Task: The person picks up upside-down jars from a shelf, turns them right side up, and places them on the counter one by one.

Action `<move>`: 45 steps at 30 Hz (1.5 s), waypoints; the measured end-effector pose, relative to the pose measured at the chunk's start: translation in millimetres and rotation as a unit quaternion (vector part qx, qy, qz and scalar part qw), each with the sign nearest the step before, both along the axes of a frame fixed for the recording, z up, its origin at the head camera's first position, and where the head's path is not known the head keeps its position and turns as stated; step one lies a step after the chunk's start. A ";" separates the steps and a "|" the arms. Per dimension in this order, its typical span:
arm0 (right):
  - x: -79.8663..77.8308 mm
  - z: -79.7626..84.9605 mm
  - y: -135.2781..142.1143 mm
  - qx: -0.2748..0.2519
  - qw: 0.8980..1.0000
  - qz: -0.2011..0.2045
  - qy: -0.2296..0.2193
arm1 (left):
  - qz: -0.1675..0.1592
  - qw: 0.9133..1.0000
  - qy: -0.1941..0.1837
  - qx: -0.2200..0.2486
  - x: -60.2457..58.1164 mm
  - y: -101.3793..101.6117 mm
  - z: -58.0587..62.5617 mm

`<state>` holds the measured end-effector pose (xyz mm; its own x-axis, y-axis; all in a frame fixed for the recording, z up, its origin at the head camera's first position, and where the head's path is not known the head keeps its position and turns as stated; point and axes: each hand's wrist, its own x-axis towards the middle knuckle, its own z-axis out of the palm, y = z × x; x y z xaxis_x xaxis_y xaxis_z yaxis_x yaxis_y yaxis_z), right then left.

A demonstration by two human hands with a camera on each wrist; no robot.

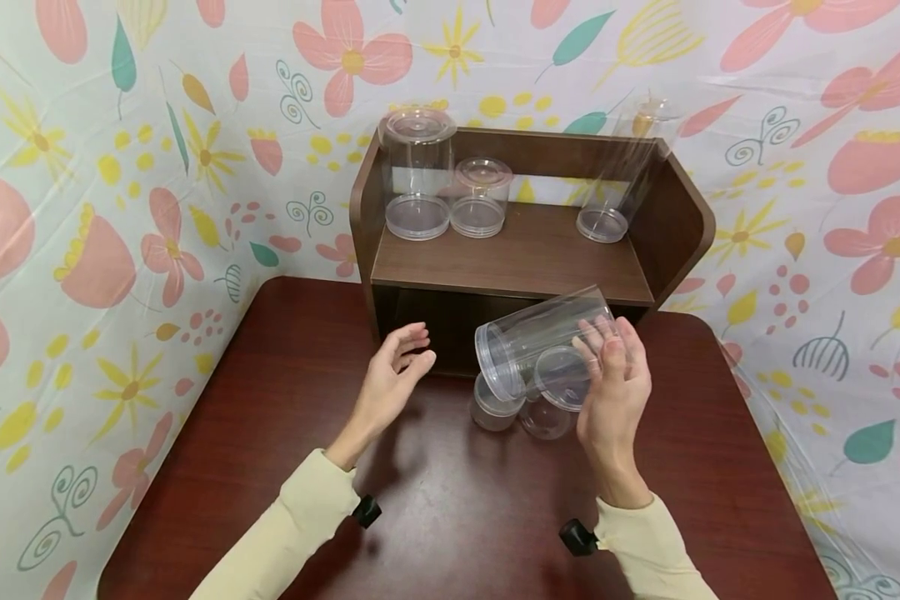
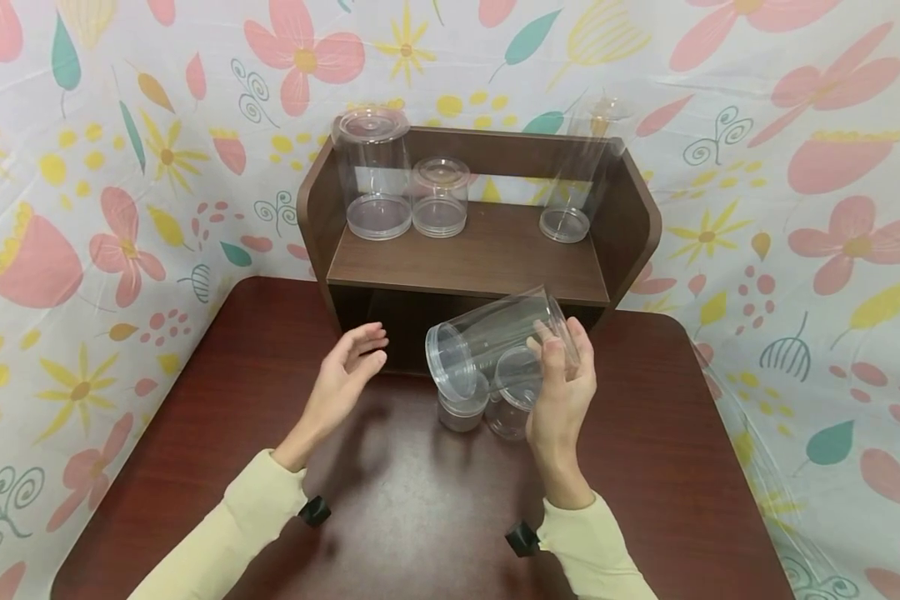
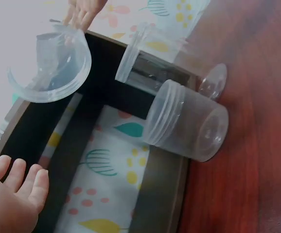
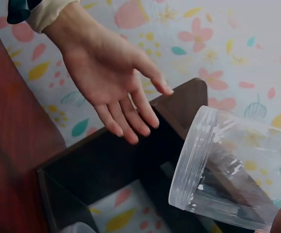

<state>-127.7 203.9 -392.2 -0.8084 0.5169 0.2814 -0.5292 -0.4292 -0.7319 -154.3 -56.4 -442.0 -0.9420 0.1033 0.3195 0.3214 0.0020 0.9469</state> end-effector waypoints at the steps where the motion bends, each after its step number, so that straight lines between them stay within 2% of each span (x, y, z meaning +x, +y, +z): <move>1: 0.3 -1.4 -1.6 0.000 1.000 0.000 -0.005 | -0.011 1.000 -0.002 -0.005 1.2 1.1 -1.8; 6: 1.9 -6.6 -7.9 -0.006 1.000 0.003 -0.016 | -0.073 0.997 -0.017 -0.009 6.5 6.0 -8.5; 11: 3.1 -10.8 -12.6 -0.009 1.000 0.009 -0.016 | -0.125 0.991 -0.054 -0.011 10.9 10.8 -14.4; 17: 4.8 -15.8 -18.6 0.001 0.999 0.018 -0.034 | -0.166 0.982 -0.091 -0.003 12.7 16.2 -20.8; 23: 7.9 -20.3 -25.7 0.014 0.998 0.034 -0.046 | -0.200 0.974 -0.108 0.024 14.5 18.5 -24.5; 31: 12.3 -25.6 -34.2 0.017 0.998 0.055 -0.037 | -0.210 0.972 -0.095 0.047 15.3 23.9 -25.7; 45: 15.9 -28.3 -35.3 0.025 0.995 0.093 -0.021 | -0.194 0.975 -0.065 0.085 15.2 26.2 -29.9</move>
<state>-111.8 168.6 -420.5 -0.9006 0.3436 0.2663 -0.4120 -0.4795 -0.7748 -139.1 -30.2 -471.9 -0.8757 0.4166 0.2442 0.1446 -0.2561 0.9558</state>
